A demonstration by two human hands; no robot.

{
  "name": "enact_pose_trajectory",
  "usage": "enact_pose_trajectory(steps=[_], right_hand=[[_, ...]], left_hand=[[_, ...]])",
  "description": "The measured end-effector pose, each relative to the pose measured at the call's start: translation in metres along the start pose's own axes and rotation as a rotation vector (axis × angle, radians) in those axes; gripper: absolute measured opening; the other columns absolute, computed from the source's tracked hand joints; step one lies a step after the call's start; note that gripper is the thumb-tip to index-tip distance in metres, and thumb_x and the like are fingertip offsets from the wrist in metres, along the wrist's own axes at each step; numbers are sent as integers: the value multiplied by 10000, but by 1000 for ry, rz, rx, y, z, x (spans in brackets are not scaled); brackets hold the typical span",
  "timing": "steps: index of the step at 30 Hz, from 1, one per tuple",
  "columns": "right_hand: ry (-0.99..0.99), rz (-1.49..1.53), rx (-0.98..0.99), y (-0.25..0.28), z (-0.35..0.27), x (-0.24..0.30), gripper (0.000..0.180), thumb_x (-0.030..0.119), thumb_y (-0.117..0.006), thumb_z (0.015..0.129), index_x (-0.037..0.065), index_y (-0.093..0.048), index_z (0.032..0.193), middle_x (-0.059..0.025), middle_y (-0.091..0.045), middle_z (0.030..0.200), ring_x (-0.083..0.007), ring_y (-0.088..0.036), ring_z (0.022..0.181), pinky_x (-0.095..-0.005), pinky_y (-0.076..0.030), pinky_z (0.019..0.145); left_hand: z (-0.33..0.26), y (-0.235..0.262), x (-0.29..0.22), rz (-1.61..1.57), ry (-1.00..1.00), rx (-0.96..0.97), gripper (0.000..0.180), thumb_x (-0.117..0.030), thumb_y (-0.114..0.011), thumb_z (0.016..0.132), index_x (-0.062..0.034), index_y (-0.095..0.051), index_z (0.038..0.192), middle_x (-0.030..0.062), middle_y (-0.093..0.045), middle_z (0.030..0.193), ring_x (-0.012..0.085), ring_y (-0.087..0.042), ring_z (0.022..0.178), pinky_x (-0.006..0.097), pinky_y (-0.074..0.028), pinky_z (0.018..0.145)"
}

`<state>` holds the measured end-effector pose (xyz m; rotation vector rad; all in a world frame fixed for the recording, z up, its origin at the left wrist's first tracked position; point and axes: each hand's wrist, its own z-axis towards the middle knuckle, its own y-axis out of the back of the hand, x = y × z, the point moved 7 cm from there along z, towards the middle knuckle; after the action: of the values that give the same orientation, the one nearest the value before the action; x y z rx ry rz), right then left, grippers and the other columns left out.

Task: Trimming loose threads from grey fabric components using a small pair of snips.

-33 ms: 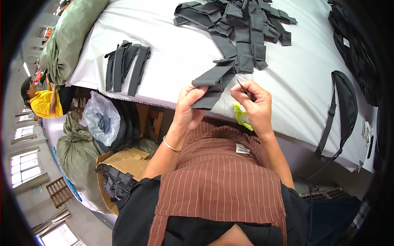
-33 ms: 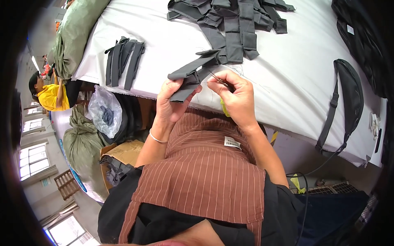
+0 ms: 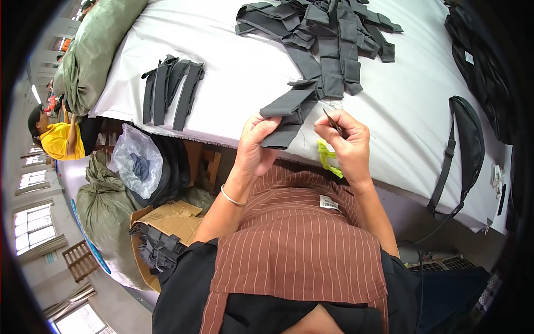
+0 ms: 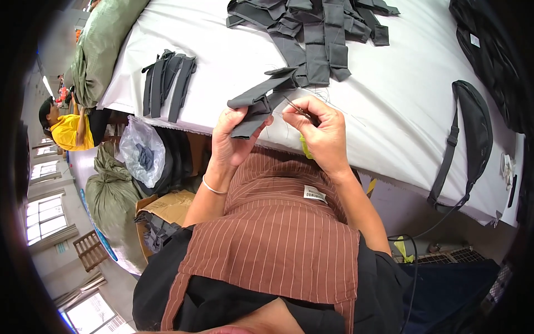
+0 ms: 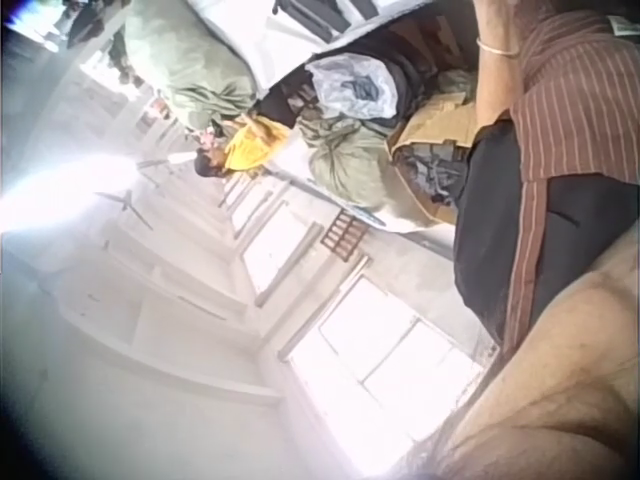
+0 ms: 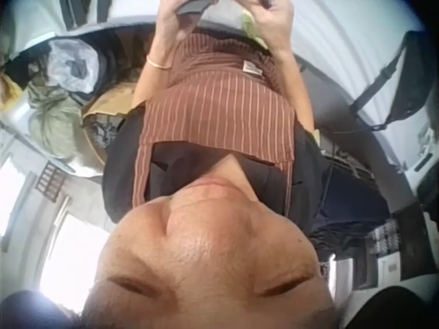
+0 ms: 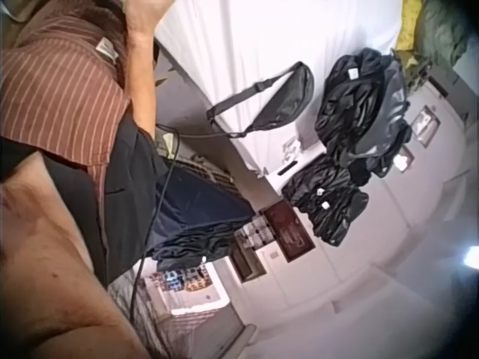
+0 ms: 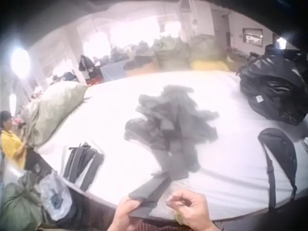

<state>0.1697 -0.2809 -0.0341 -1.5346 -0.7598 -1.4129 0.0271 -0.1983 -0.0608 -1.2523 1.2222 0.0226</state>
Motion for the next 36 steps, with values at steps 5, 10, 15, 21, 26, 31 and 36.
enact_pose_trajectory(steps=[5, 10, 15, 21, 26, 31, 36], right_hand=[[10, -31, 52, -5, -5, 12, 35, -25, -653, 800, -7, -623, 797, 11, -608, 726, -45, -542, 688, -198, -449, 653], [127, -137, 11, 0, -1, 10, 59, -21, -655, 801, 11, -610, 778, 25, -580, 750, -43, -508, 670, -197, -419, 618], [154, -14, -81, 6, 5, 5, 57, 11, -652, 820, 26, -600, 803, 19, -576, 796, -38, -470, 679, -183, -376, 604], [26, 46, -52, 2, 1, 4, 26, 26, -619, 856, 20, -599, 841, -6, -609, 851, -29, -485, 726, -176, -395, 646], [-43, 92, -49, 4, 0, -1, 16, 21, -600, 867, 5, -596, 864, -9, -617, 848, -30, -493, 731, -175, -400, 658], [45, 40, -19, -2, -6, 1, 33, 28, -601, 872, 13, -584, 848, -5, -595, 795, -39, -513, 727, -179, -405, 649], [24, 55, -8, -3, -12, 1, 50, 40, -616, 868, 15, -578, 847, -2, -578, 767, -50, -538, 702, -180, -409, 611]], left_hand=[[2, -4, -1, 70, -33, 16, 350, -228, -579, 859, 27, -565, 1099, 158, -623, 1021, 243, -603, 915, 353, -463, 853], [4, -23, -6, 96, 16, 76, 357, -176, -580, 865, 41, -538, 1146, 129, -619, 1045, 180, -599, 949, 283, -474, 850], [-2, -29, 0, 270, 59, 130, 512, 95, -583, 740, 27, -488, 1239, 68, -542, 1185, 125, -535, 1057, 271, -448, 913], [1, -12, 11, 282, 93, 41, 484, 60, -613, 801, 18, -470, 1262, 92, -593, 1118, 128, -584, 993, 261, -483, 878], [2, -6, 11, 343, 112, -67, 273, -68, -658, 837, 1, -611, 1097, 53, -646, 962, 101, -604, 851, 244, -500, 760], [4, -11, 4, 357, 2, -193, 201, -176, -669, 855, -10, -674, 967, 31, -660, 847, 74, -595, 742, 223, -493, 657], [0, -1, 0, 459, -1, -325, 173, -181, -710, 823, -48, -650, 731, -23, -595, 663, 35, -508, 579, 188, -402, 509]])
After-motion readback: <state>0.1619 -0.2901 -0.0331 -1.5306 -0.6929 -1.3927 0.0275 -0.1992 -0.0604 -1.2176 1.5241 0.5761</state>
